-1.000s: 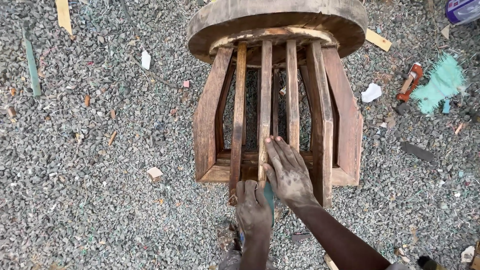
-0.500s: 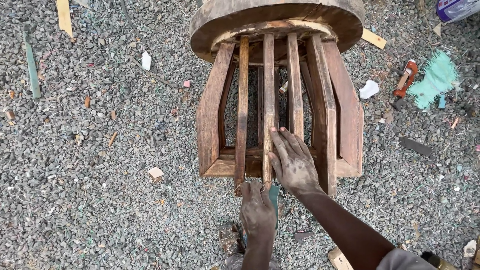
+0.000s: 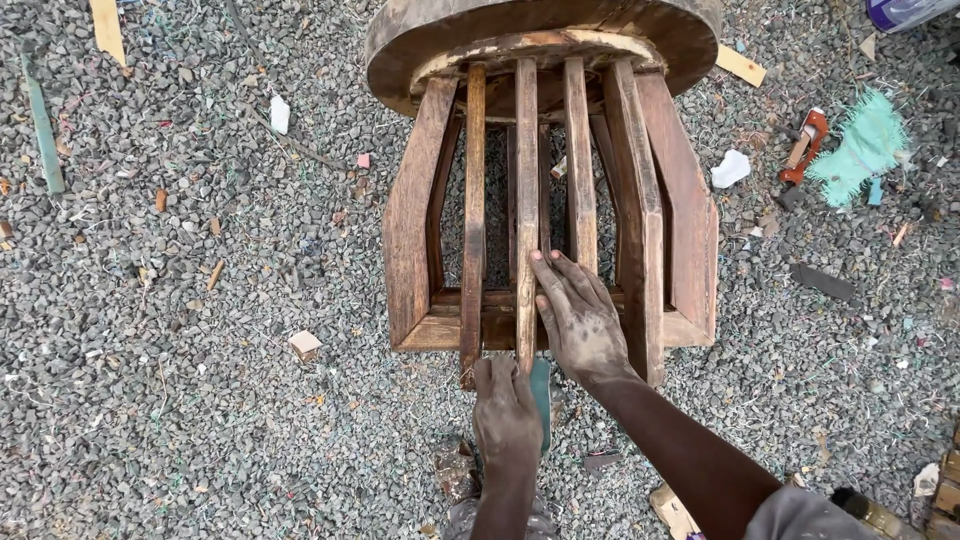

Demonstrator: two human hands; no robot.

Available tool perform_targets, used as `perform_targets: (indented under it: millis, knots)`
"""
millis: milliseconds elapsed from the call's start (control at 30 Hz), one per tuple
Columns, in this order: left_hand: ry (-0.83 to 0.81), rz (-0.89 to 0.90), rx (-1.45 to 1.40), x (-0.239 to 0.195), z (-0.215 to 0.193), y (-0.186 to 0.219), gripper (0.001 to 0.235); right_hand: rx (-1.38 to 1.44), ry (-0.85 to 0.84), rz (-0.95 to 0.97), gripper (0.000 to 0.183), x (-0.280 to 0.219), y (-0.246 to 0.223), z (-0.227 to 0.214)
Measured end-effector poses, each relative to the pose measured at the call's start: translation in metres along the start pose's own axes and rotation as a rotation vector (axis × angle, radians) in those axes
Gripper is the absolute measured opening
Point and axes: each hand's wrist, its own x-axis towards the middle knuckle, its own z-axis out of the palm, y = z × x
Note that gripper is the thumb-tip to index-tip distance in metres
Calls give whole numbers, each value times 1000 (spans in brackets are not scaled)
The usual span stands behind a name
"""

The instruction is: The person sands the vertical slats and frame of a wooden stool using a sanding block. They work on the legs and the underside of the seat, rotating the stool to access different sides.

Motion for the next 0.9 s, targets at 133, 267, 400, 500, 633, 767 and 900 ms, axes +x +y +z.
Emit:
perform_targets:
  millis: [133, 267, 400, 500, 633, 767, 900]
  knots:
    - [-19, -137, -6, 3, 10, -7, 67, -32, 61, -36, 49, -1, 5, 4]
    - [-57, -96, 49, 39, -7, 34, 58, 23, 90, -6, 48, 1, 4, 4]
    - [79, -9, -85, 10, 6, -21, 42, 76, 105, -36, 48, 3, 5, 9]
    - [110, -1, -32, 21, -4, 7, 49, 181, 125, 39, 51, -2, 18, 18]
    - [106, 364, -111, 72, -48, 58, 34, 144, 277, -60, 46, -1, 22, 16]
    - [-230, 312, 138, 20, -61, 31, 71, 130, 258, -60, 46, -4, 17, 3]
    - [-336, 276, 268, 12, -94, 86, 88, 94, 231, -97, 44, -1, 15, -2]
